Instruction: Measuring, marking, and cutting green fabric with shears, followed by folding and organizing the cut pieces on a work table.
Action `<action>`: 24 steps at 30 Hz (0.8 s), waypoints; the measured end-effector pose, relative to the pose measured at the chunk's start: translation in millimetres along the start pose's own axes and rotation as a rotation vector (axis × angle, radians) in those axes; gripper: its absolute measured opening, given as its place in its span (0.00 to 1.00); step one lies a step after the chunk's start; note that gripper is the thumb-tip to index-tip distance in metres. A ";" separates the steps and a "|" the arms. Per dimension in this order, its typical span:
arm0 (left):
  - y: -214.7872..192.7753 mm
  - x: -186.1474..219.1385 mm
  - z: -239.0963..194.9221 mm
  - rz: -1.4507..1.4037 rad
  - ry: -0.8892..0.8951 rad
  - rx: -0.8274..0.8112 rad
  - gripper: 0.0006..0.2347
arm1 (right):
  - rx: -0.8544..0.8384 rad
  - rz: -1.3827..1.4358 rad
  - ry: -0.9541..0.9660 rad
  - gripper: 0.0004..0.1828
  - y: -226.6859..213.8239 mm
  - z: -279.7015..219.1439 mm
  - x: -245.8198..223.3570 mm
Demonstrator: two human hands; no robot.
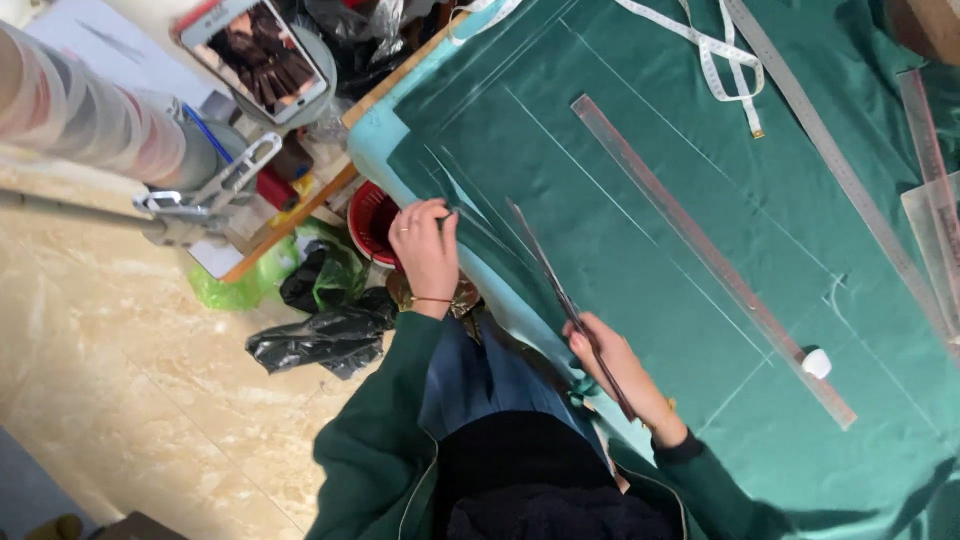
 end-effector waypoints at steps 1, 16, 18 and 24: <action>-15.7 11.3 -4.2 0.002 -0.010 0.006 0.08 | -0.007 -0.009 -0.003 0.18 1.3 -12.8 9.2; -168.8 29.8 -76.5 -1.108 -0.464 0.279 0.06 | 0.063 0.347 -0.030 0.29 34.5 -120.1 104.0; -184.9 50.3 -56.9 -1.028 -0.281 0.277 0.06 | 0.074 0.335 -0.110 0.32 34.6 -128.6 92.4; -206.5 71.2 -3.0 -0.903 -0.132 0.225 0.04 | 0.132 0.369 -0.120 0.31 43.4 -139.2 75.5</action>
Point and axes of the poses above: each hand's wrist, its own z-axis towards the middle knuckle, its own y-axis out of the palm, x = y × z, the point moved 7 cm from there along z, towards the middle knuckle, and after that the axes turned 8 degrees about -z, right-handed, at the moved point
